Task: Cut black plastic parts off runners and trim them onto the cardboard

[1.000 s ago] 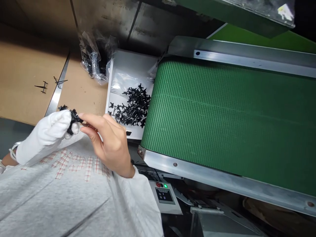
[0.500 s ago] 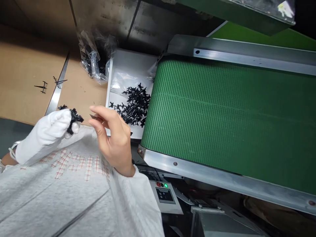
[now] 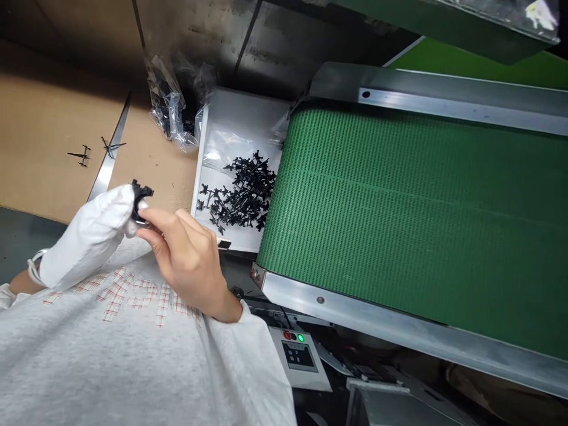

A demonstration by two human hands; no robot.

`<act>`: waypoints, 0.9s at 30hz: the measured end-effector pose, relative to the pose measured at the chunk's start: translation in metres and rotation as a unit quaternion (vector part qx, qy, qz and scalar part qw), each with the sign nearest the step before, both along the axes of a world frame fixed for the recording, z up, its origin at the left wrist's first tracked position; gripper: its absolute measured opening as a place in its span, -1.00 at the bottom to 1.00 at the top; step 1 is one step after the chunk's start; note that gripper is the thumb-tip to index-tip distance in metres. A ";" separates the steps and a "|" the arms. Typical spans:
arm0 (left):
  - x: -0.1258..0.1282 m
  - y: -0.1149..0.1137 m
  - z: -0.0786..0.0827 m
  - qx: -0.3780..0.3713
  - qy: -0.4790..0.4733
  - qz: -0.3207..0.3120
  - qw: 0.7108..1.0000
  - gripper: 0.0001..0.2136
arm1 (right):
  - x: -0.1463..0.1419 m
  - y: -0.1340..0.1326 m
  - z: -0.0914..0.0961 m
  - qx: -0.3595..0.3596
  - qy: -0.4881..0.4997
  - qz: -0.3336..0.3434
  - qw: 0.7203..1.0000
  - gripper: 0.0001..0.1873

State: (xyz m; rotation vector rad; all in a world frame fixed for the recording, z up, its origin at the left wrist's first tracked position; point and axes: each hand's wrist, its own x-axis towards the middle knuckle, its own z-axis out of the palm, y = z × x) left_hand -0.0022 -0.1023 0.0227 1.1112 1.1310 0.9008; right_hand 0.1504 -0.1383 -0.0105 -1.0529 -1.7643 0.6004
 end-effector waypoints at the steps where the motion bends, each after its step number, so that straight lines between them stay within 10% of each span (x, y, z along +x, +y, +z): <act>1: 0.000 0.000 0.001 -0.005 0.001 -0.007 1.000 -0.63 | 0.000 0.000 0.000 -0.001 -0.002 0.000 1.000 -0.77; 27: -0.007 -0.006 -0.002 -0.042 -0.005 -0.036 0.998 -0.74 | 0.007 0.000 0.006 -0.040 0.021 0.021 0.999 -0.80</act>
